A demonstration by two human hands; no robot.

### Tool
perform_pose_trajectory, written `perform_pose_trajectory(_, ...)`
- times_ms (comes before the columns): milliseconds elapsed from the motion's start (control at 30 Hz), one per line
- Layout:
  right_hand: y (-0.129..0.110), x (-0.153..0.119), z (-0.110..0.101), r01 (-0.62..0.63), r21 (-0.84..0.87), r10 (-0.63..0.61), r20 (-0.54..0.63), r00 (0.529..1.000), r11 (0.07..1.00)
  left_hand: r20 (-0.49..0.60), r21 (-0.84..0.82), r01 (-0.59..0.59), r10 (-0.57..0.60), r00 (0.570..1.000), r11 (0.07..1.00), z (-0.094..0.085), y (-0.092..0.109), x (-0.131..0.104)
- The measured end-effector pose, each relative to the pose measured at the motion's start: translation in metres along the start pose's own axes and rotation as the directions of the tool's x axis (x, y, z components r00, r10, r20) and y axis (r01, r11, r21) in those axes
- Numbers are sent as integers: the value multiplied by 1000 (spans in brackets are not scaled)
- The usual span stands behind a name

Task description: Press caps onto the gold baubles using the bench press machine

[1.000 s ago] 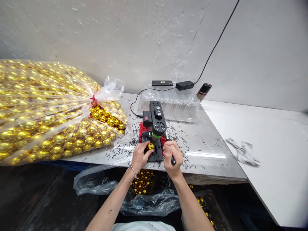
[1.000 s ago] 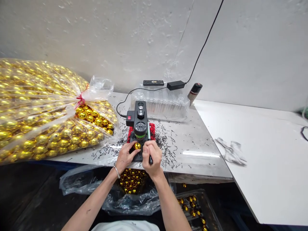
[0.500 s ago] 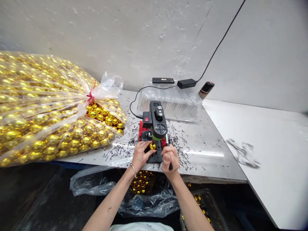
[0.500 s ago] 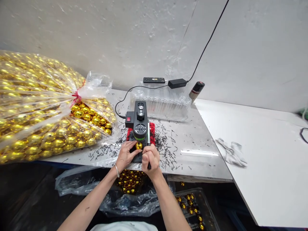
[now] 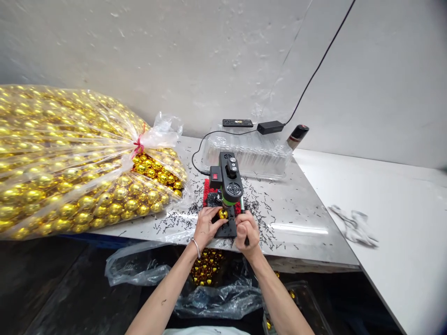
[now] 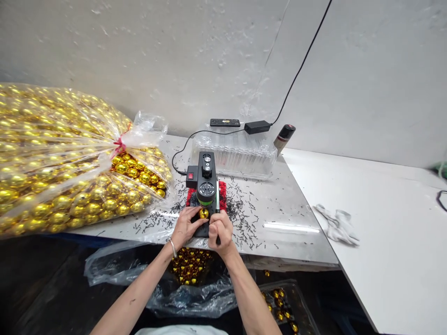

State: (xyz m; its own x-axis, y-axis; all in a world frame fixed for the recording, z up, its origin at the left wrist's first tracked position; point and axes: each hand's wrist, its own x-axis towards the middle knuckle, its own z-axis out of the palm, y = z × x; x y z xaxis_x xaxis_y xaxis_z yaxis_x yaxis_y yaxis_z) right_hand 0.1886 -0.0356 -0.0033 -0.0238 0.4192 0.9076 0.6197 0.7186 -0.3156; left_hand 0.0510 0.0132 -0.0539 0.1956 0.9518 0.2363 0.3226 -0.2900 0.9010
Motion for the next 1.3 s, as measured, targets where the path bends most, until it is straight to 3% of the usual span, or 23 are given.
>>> perform_pose_trajectory(100, -17, 33, -8, -135, 71, 140, -82, 987, 988, -38, -25, 24, -25, 999, 999, 1, 2, 1)
perform_pose_trajectory(167, -27, 56, -14, -287, 86, 291, -41, 956, 954, -85, -56, 63, -68, 994, 996, -2, 3, -4)
perform_pose_trajectory(267, -36, 77, -20, -373, 73, 374, 13, 928, 925, -87, -75, 92, -98, 991, 993, -15, 6, -28)
perform_pose_trajectory(400, -36, 69, -18, -347, 104, 350, -6, 937, 932, 78, 0, 19, -19, 997, 1000, -34, 7, -73)
perform_pose_trajectory(467, -34, 58, -14, -321, 109, 327, -42, 944, 941, 74, 43, 14, -17, 997, 999, -42, 7, -80)
perform_pose_trajectory(567, -30, 47, -9, -283, 102, 292, -84, 953, 954, -103, 91, -6, 15, 995, 996, -61, 9, -54)
perform_pose_trajectory(667, -28, 44, -8, -253, 101, 262, -82, 962, 962, -269, 289, 14, 68, 961, 957, -88, 11, 3)
perform_pose_trajectory(767, -26, 44, -9, -233, 103, 240, -67, 968, 967, -214, 662, 231, -115, 970, 713, -110, 10, 56)
perform_pose_trajectory(800, -26, 44, -9, -230, 101, 237, -67, 969, 968, -204, 718, 270, -177, 963, 641, -113, 9, 69)
perform_pose_trajectory(867, -27, 43, -9, -231, 92, 238, -66, 969, 969, -195, 753, 307, -249, 949, 582, -113, 6, 88)
perform_pose_trajectory(1067, -30, 41, -9, -250, 59, 253, -50, 966, 967, -164, 762, 303, -283, 945, 572, -99, -2, 98)
perform_pose_trajectory(1200, -29, 40, -7, -231, 78, 237, -75, 969, 970, -142, 741, 260, -235, 962, 619, -104, -1, 91)
perform_pose_trajectory(1267, -29, 40, -7, -213, 85, 220, -78, 972, 973, -150, 676, 249, -201, 968, 694, -112, 0, 87)
perform_pose_trajectory(1300, -29, 40, -7, -206, 86, 213, -77, 974, 975, -168, 573, 256, -194, 966, 779, -117, 1, 84)
